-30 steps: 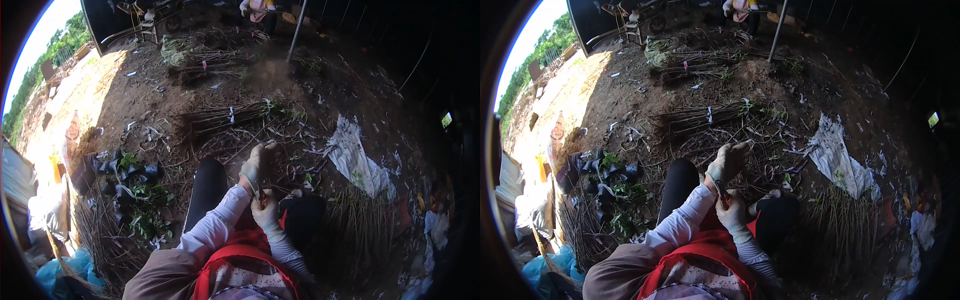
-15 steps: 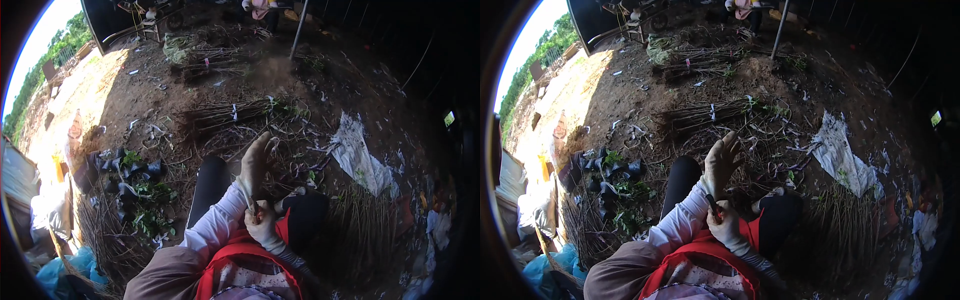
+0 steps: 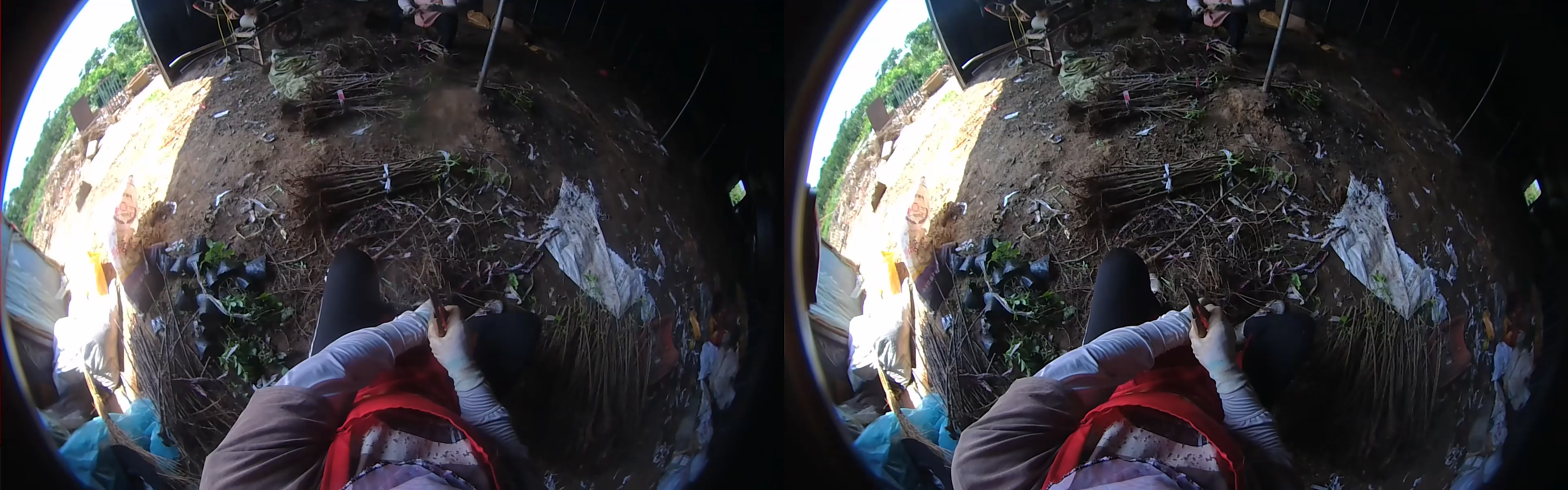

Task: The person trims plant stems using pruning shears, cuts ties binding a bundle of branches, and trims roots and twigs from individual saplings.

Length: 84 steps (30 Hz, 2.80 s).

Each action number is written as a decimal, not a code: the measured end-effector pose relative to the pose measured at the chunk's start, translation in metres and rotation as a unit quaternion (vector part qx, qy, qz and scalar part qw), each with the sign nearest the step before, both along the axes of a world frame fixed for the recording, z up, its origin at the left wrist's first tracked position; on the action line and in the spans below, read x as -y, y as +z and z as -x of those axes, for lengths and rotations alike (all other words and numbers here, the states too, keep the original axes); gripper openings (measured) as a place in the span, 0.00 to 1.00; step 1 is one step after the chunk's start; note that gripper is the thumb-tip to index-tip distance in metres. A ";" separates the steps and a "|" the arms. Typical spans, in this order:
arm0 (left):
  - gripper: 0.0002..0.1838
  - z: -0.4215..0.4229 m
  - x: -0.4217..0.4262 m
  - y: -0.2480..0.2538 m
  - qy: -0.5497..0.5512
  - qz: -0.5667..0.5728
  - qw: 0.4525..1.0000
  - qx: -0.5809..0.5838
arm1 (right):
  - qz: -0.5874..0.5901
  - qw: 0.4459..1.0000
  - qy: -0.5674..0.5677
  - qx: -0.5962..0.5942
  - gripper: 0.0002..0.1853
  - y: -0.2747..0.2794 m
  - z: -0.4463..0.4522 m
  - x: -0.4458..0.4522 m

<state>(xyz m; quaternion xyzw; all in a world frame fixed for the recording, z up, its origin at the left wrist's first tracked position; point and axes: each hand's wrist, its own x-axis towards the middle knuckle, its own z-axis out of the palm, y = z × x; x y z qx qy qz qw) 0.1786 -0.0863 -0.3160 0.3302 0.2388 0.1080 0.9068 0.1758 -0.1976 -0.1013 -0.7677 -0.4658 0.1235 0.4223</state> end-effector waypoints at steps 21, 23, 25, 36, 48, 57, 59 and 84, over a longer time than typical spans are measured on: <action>0.17 0.007 -0.043 0.137 -0.193 -0.780 0.594 0.039 | -0.040 0.878 0.134 -0.458 0.05 0.029 -0.041 -0.026; 0.21 -0.005 -0.070 0.202 -0.254 -0.786 0.555 -0.095 | -0.098 0.881 0.054 -0.460 0.03 0.054 -0.062 -0.046; 0.20 -0.006 -0.122 0.233 -0.233 -0.781 0.552 -0.178 | -0.172 0.877 -0.011 -0.448 0.01 0.060 -0.095 -0.062; 0.19 0.106 -0.313 0.028 -0.213 -0.585 0.647 -0.440 | -0.067 0.844 -0.023 -0.532 0.16 -0.039 -0.148 -0.113; 0.20 0.003 -0.297 -0.136 -0.222 -0.557 0.645 -0.474 | 0.093 0.968 -0.016 -0.231 0.22 -0.047 -0.168 -0.135; 0.16 0.044 -0.317 -0.051 -0.156 -0.568 0.644 -0.488 | 0.081 0.991 0.079 -0.070 0.20 -0.040 -0.153 -0.151; 0.14 0.065 -0.315 -0.001 -0.124 -0.631 0.581 -0.499 | 0.066 0.994 0.059 -0.068 0.20 -0.044 -0.149 -0.146; 0.19 0.035 -0.236 0.413 0.364 -0.125 0.904 0.187 | -0.067 0.991 -0.109 -0.028 0.16 -0.029 -0.072 0.018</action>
